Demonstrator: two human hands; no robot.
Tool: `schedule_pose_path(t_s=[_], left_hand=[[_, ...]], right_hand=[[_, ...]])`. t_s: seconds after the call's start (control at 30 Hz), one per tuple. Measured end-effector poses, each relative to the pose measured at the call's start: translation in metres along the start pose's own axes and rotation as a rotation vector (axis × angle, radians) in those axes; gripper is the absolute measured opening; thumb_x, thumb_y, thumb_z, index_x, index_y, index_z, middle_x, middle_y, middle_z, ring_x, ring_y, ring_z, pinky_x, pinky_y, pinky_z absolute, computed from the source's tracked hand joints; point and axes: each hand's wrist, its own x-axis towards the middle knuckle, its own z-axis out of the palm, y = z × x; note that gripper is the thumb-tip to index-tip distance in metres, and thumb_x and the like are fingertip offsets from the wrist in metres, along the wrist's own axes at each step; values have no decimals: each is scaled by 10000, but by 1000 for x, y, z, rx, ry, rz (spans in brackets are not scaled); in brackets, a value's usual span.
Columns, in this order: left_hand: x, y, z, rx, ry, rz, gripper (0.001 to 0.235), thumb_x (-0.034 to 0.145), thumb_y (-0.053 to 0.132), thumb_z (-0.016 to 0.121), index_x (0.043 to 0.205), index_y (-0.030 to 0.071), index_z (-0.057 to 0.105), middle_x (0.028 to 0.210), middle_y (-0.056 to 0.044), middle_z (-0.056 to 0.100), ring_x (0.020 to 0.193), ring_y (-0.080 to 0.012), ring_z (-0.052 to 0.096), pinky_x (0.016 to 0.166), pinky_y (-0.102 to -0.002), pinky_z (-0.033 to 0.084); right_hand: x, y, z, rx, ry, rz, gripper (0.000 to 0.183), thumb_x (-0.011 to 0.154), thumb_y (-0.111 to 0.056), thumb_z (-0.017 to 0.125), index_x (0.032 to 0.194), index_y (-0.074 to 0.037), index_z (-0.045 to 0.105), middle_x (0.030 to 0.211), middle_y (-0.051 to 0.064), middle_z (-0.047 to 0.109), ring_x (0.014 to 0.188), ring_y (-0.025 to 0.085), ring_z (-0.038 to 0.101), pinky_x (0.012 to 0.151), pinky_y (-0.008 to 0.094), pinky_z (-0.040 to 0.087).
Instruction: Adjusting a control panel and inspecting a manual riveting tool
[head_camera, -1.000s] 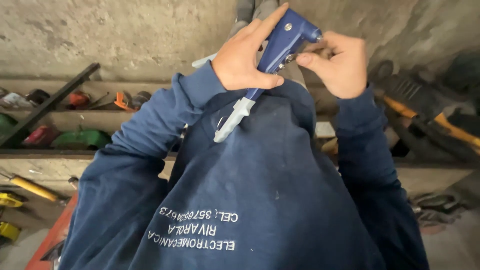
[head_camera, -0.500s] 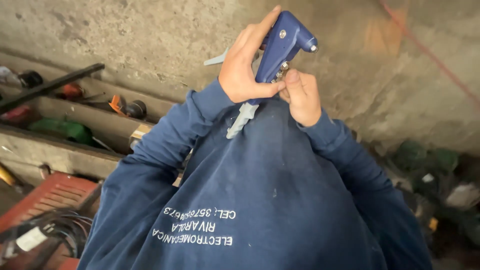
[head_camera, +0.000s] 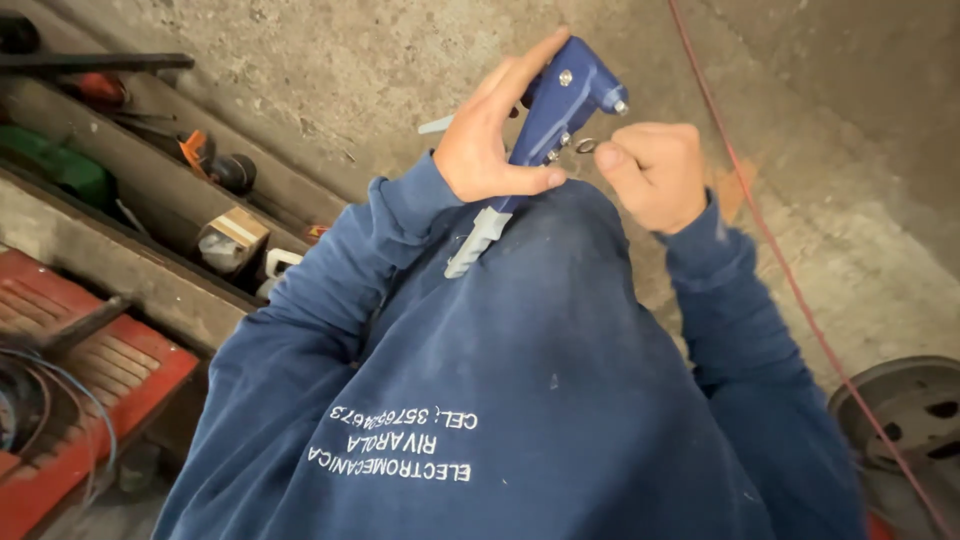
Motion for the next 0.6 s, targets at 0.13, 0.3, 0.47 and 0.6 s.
schedule_pose_path(t_s=[0.13,0.3,0.47,0.6], left_hand=[[14,6,4,-15,-32,5,1085,745,371,884,1622,189,272,1377,-89,580,1159,-232,583,977,-324,497],[30,2,-4,-12,7,12,1073,738,305,900,1608,152,292,1304,-100,581,1135,-238,575,986,-327,486],[28,-5,-26,-6,110,-30,1082,749,363,866,1628,184,260,1320,-91,575,1116,-229,571,969,-324,493],[26,-20,-64,-16,186,-56,1078,755,340,851,1633,190,243,1326,-97,583,1114,-227,578,968,-316,492]], right_hand=[[33,6,-34,-176,-231,-145,319,982,-151,725,713,12,676,568,96,502,481,259,410,515,358,342],[67,11,-56,-439,-325,-229,493,1008,-284,781,629,-20,607,561,62,485,473,281,410,512,360,315],[108,7,-38,-476,-288,-311,423,949,-323,858,733,-40,630,645,67,544,608,293,547,573,378,381],[156,-10,-13,-588,-212,-527,427,986,-368,854,736,-71,676,683,23,528,609,237,508,611,345,407]])
